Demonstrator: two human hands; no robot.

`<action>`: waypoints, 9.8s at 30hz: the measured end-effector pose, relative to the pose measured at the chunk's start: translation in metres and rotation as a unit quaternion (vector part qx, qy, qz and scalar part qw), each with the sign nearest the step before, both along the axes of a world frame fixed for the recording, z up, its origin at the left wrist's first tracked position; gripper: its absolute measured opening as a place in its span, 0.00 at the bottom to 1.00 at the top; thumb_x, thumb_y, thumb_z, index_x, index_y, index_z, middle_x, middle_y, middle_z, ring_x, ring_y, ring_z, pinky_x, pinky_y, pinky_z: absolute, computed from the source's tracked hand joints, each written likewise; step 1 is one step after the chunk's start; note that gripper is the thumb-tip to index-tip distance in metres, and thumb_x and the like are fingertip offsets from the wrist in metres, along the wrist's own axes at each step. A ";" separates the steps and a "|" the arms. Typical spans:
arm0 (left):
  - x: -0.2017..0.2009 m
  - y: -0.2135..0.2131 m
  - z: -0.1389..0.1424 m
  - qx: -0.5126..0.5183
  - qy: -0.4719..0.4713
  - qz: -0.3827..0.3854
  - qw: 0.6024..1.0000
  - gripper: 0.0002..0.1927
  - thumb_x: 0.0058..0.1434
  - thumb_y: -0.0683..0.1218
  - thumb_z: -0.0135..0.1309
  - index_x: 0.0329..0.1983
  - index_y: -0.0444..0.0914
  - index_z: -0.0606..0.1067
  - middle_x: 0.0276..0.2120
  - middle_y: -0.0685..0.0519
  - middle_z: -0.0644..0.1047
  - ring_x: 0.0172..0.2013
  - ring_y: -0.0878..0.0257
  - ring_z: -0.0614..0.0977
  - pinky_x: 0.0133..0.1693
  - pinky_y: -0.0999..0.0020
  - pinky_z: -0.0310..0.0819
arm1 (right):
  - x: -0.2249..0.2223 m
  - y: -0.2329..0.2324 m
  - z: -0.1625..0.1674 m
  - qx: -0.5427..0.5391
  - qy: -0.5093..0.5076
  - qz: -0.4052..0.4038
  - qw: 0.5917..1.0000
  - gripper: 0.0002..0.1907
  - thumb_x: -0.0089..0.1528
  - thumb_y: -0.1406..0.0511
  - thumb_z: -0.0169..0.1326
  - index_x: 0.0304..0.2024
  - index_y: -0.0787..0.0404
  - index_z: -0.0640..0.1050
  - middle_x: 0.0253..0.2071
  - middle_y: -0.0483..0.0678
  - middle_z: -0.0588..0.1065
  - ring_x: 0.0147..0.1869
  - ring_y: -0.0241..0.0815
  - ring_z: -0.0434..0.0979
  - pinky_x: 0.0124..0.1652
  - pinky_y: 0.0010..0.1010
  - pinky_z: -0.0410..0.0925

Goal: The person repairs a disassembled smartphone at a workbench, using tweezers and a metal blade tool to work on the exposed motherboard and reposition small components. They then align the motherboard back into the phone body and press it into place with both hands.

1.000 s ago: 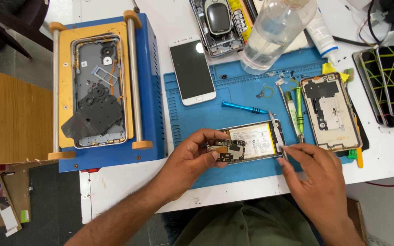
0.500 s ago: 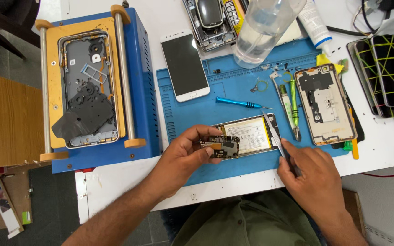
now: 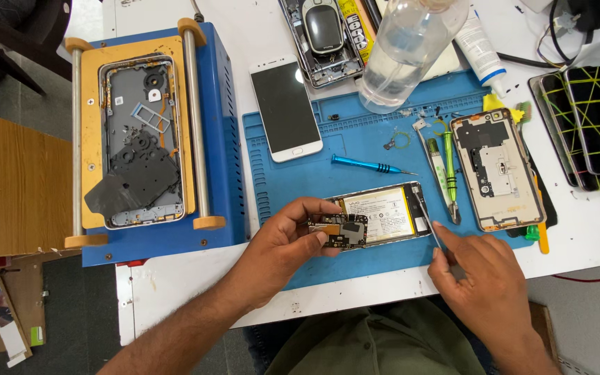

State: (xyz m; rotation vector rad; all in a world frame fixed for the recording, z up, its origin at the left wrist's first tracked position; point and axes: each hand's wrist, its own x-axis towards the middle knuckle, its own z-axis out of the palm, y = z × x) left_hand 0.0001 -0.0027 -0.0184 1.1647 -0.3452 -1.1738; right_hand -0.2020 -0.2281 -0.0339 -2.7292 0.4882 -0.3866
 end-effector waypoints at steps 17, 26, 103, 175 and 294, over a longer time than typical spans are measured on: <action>0.000 -0.004 0.003 0.024 0.015 -0.013 1.000 0.18 0.72 0.38 0.41 0.64 0.36 0.66 0.53 0.42 0.75 0.53 0.62 0.79 0.57 0.65 0.80 | 0.007 -0.004 -0.002 -0.011 0.086 0.001 0.996 0.21 0.59 0.64 0.60 0.54 0.63 0.81 0.25 0.46 0.75 0.31 0.40 0.73 0.37 0.34 0.68; -0.002 -0.005 -0.006 -0.040 0.064 -0.034 0.997 0.21 0.71 0.37 0.39 0.66 0.37 0.65 0.59 0.41 0.71 0.57 0.59 0.77 0.58 0.61 0.80 | -0.005 -0.011 -0.002 0.028 0.052 -0.064 0.996 0.20 0.62 0.65 0.59 0.56 0.62 0.80 0.28 0.46 0.75 0.34 0.38 0.75 0.36 0.30 0.69; -0.001 0.001 0.007 0.013 -0.102 -0.006 0.995 0.26 0.70 0.44 0.52 0.70 0.37 0.66 0.45 0.48 0.83 0.45 0.64 0.85 0.45 0.67 0.82 | 0.053 0.033 0.016 0.538 -0.020 -0.063 0.840 0.17 0.66 0.65 0.53 0.54 0.68 0.80 0.36 0.54 0.84 0.33 0.35 0.80 0.32 0.26 0.72; -0.007 0.001 0.009 -0.054 -0.075 -0.017 0.996 0.26 0.72 0.39 0.49 0.71 0.38 0.56 0.49 0.45 0.78 0.51 0.65 0.81 0.54 0.66 0.82 | 0.060 0.046 0.019 0.218 -0.085 0.052 0.971 0.35 0.54 0.64 0.69 0.63 0.61 0.73 0.42 0.49 0.80 0.43 0.36 0.81 0.41 0.27 0.75; -0.020 0.004 0.016 -0.050 -0.216 0.001 0.975 0.22 0.73 0.37 0.49 0.68 0.37 0.59 0.55 0.43 0.80 0.58 0.60 0.83 0.59 0.66 0.79 | 0.061 0.037 0.019 0.512 -0.049 0.040 0.856 0.21 0.63 0.74 0.56 0.60 0.66 0.73 0.40 0.54 0.81 0.46 0.35 0.79 0.42 0.25 0.73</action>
